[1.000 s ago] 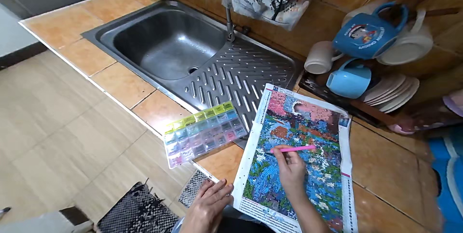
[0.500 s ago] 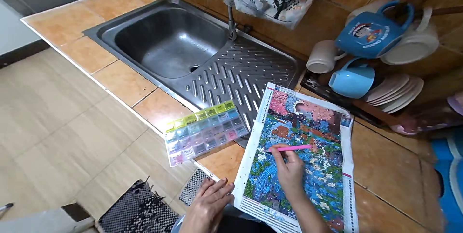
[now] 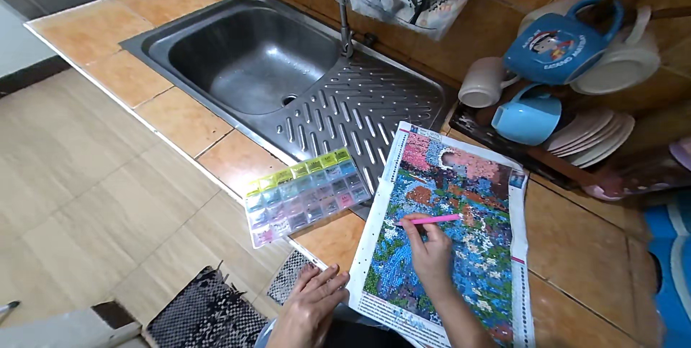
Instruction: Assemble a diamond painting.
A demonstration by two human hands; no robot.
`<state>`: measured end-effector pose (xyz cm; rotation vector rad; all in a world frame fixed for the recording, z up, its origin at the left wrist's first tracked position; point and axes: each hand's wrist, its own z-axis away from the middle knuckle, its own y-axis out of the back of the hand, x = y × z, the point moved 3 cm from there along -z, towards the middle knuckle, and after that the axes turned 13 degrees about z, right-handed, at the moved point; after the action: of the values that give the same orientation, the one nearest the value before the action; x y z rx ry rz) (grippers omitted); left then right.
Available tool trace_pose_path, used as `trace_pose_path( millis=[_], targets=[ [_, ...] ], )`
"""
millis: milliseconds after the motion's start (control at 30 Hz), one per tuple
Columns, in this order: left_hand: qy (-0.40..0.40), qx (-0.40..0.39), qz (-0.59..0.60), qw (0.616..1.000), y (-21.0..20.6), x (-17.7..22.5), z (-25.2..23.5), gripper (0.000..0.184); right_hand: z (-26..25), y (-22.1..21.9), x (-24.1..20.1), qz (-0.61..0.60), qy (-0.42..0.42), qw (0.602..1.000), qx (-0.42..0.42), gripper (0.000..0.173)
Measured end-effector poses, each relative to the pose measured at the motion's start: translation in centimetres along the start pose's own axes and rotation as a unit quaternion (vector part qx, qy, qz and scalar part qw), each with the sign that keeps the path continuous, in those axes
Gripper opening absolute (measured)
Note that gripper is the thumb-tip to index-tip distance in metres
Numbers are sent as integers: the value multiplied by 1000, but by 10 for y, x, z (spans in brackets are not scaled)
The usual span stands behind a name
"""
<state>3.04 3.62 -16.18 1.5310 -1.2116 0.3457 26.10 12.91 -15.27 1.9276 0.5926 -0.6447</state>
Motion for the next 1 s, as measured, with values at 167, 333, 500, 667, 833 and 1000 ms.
trace_pose_path(
  millis=[167,333,500,667,833,1000],
  targets=[
    [-2,3,2,1000,0,-1,0,29,0,0,-5,49,61,997,2,19],
    [-4,7,5,1000,-1,-1,0,28,-1,-2,-10,102,130,986,-3,22],
    [10,0,1,1000,0,0,1,29,-4,5,5,-68,-47,996,-35,17],
    [11,2,6,1000,-2,0,1,26,-3,4,9,-80,-42,996,-24,18],
    [9,2,2,1000,-2,-1,1,27,-1,3,7,-51,-22,998,-18,18],
    [11,3,4,1000,-2,-1,2,29,0,2,6,-32,-8,999,-13,19]
  ],
)
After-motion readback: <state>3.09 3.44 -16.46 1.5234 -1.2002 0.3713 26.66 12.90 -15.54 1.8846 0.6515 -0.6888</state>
